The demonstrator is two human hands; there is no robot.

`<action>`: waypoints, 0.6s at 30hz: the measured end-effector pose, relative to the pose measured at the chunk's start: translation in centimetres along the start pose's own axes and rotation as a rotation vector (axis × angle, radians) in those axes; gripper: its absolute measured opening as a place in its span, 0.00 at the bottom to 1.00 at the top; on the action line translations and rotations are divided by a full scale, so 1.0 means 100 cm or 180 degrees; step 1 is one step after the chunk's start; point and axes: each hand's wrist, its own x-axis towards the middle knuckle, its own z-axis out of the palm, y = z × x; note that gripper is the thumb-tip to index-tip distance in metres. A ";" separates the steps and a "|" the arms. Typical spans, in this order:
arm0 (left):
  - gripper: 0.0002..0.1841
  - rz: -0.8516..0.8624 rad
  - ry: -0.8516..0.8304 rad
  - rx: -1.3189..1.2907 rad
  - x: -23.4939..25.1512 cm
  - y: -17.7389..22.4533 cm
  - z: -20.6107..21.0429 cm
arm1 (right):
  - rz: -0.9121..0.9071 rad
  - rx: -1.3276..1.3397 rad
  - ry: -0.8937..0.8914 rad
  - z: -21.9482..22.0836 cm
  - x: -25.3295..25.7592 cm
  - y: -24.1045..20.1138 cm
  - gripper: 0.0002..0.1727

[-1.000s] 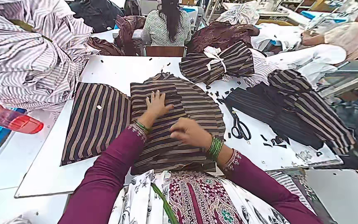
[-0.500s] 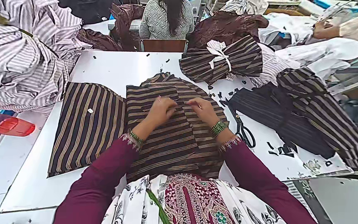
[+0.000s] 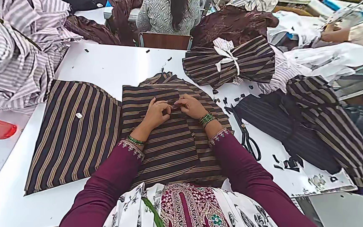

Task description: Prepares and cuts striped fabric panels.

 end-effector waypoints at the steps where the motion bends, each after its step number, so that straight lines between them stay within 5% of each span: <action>1: 0.03 -0.0004 -0.0013 -0.0011 -0.001 0.000 0.001 | 0.0008 -0.0031 -0.0072 -0.001 0.000 -0.002 0.15; 5: 0.03 -0.0096 -0.0108 -0.0012 0.000 0.002 -0.001 | 0.0042 -0.0209 -0.0206 -0.005 -0.002 -0.002 0.09; 9: 0.03 -0.0317 -0.0169 -0.0052 0.003 0.003 -0.001 | 0.0022 0.0093 -0.0112 -0.008 -0.009 0.009 0.13; 18: 0.16 -0.0664 -0.0310 -0.0025 0.008 0.008 -0.004 | 0.0547 0.0388 -0.0896 -0.030 0.000 -0.003 0.20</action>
